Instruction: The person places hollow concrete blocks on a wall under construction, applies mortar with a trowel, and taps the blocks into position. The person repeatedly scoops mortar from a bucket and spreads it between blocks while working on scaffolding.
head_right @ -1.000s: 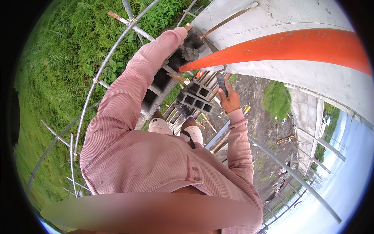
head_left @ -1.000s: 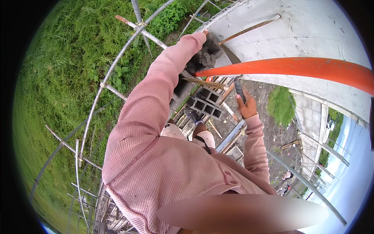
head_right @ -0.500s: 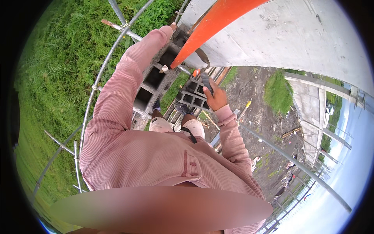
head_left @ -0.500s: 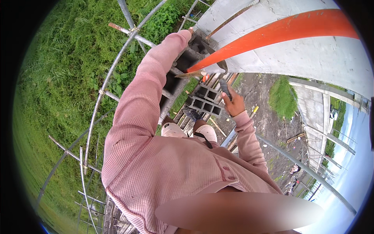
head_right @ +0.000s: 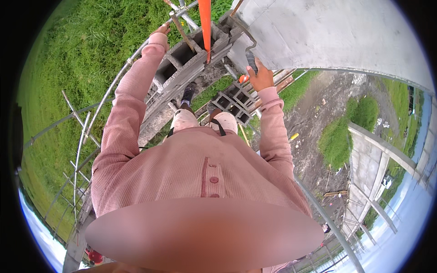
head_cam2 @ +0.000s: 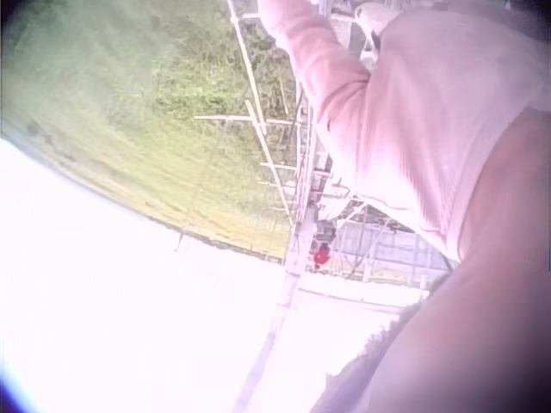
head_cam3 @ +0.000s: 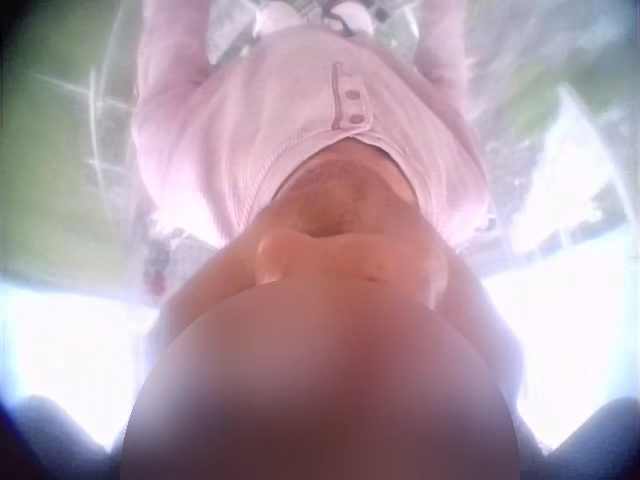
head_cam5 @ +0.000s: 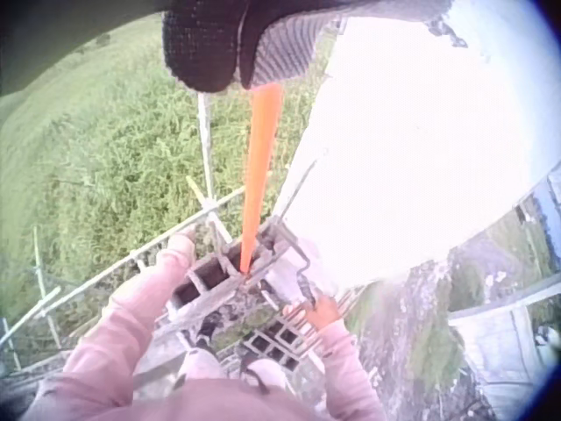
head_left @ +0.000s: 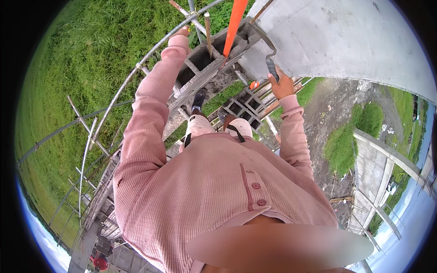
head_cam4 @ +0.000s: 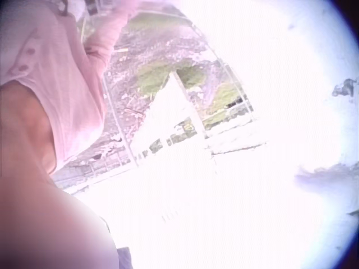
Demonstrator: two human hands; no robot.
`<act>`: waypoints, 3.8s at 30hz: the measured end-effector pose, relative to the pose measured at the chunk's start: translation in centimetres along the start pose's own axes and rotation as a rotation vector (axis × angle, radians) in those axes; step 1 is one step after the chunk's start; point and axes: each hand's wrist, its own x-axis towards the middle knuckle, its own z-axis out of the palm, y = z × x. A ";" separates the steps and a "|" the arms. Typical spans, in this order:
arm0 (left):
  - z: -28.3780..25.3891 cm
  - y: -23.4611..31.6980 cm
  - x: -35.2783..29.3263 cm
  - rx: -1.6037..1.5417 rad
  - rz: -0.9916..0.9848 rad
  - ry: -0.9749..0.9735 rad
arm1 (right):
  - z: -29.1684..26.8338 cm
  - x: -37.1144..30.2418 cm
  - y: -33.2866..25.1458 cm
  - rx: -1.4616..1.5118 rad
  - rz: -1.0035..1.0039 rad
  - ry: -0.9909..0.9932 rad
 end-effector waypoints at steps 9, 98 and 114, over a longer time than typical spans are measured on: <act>-13.0 -22.4 -25.5 -0.700 -0.084 -0.084 | 4.7 -13.7 5.4 0.590 -0.086 -0.459; -12.2 -30.5 -26.7 -0.459 -0.255 -0.271 | -1.3 -7.3 -0.7 1.261 0.668 -0.626; -1.1 1.1 -2.4 -0.138 0.151 -0.253 | 6.0 3.2 -5.6 1.826 0.604 -0.417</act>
